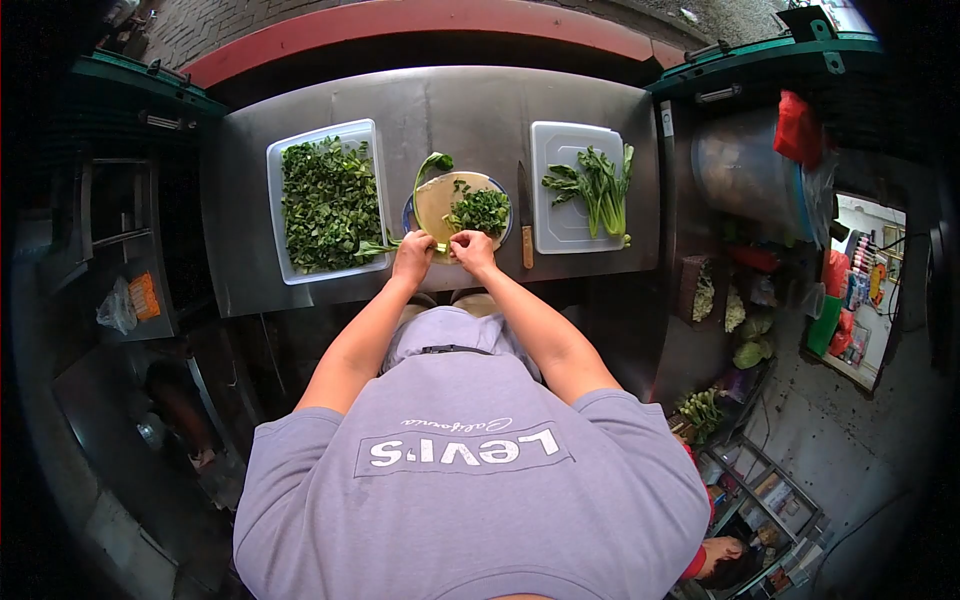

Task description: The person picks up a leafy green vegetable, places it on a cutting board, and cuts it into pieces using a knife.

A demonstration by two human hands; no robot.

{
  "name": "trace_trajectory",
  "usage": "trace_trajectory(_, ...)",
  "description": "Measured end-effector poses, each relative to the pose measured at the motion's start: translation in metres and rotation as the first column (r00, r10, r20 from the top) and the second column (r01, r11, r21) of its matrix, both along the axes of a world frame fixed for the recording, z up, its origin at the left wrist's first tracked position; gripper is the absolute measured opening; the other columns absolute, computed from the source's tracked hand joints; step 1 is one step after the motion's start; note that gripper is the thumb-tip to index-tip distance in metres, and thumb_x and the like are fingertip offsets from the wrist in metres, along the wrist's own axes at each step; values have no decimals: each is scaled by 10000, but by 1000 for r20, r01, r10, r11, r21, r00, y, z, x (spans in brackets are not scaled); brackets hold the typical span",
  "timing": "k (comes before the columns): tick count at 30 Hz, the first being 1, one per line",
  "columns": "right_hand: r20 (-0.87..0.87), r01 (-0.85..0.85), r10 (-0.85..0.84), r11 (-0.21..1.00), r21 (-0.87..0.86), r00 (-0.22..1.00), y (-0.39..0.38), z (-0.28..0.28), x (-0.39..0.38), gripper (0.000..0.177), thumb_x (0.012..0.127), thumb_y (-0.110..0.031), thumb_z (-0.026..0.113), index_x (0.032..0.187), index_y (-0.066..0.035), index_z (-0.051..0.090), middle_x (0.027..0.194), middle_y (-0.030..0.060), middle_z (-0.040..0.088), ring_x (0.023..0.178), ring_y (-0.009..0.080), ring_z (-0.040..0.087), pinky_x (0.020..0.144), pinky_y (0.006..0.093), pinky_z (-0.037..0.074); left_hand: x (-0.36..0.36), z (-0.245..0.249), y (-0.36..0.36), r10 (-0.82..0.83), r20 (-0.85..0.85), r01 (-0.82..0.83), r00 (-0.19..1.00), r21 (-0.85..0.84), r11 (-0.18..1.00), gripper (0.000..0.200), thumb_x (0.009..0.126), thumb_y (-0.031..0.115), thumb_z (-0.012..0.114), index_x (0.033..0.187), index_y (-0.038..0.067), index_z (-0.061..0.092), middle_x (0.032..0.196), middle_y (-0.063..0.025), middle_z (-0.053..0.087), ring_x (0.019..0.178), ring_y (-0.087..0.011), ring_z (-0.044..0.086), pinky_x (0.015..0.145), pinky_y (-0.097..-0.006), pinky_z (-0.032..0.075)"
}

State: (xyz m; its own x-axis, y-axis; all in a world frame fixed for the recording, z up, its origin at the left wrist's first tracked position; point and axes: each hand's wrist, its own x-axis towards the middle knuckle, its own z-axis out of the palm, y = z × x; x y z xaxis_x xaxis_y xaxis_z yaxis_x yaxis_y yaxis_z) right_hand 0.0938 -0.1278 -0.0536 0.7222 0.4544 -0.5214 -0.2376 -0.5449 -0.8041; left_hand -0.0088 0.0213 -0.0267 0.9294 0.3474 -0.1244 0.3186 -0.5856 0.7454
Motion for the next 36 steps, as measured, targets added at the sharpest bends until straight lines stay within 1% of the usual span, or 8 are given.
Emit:
trace_trajectory(4,-9,-16,15,999,-29,1000,-3,-2,0,126,864,-92,750,962,-16,773,811,92,770,692,152,748,670,300,593,0,0,0,-3,15,3,1000,20,1000,82,780,17,698,856,44,707,923,-123,663,964,-347,630,866,-438,525)
trace_trajectory(7,101,-68,73,996,-55,992,-3,0,1,147,847,-108,775,968,-24,776,799,87,767,680,143,740,665,300,591,0,-2,-1,-10,30,9,999,34,999,81,780,20,692,857,44,700,914,-126,653,959,-350,625,861,-441,525)
trace_trajectory(10,-6,-72,72,997,-34,997,-4,3,-1,122,891,-74,748,978,12,757,800,80,761,671,131,729,636,278,599,-1,-2,-1,-16,41,14,999,42,999,82,783,23,689,862,44,696,912,-128,644,957,-352,620,859,-443,524)
trace_trajectory(12,-148,16,-13,1000,20,989,-4,0,-3,116,921,-45,716,998,36,746,829,97,757,674,142,721,628,281,600,-1,-1,-1,-17,45,15,999,41,999,83,786,24,688,866,44,694,914,-129,641,957,-352,617,860,-444,523)
trace_trajectory(15,-254,104,-85,993,61,963,-4,-6,-4,111,940,-5,664,1001,47,741,846,110,760,680,148,722,610,286,598,-1,1,-1,-19,56,16,998,39,999,88,793,25,683,878,45,692,925,-129,637,963,-351,613,866,-442,521)
trace_trajectory(21,-313,134,-104,988,76,944,-4,-3,-3,113,962,4,636,1016,57,719,853,113,747,667,160,714,603,293,603,-1,2,-1,-29,47,27,998,40,999,90,796,20,681,882,45,690,929,-128,637,970,-347,612,872,-440,522)
trace_trajectory(31,-248,126,-102,989,83,963,-7,0,-2,84,925,-46,696,949,32,716,829,99,744,670,153,719,594,293,595,0,1,-1,-48,39,45,998,80,996,113,795,10,682,902,47,691,948,-121,640,966,-335,612,875,-429,528)
trace_trajectory(36,-131,80,-87,995,-59,988,-9,4,0,132,892,-136,739,951,-18,737,807,69,751,671,138,731,583,283,599,0,0,-1,-63,59,56,996,111,992,108,805,36,694,913,36,694,946,-131,654,965,-341,612,867,-434,519)
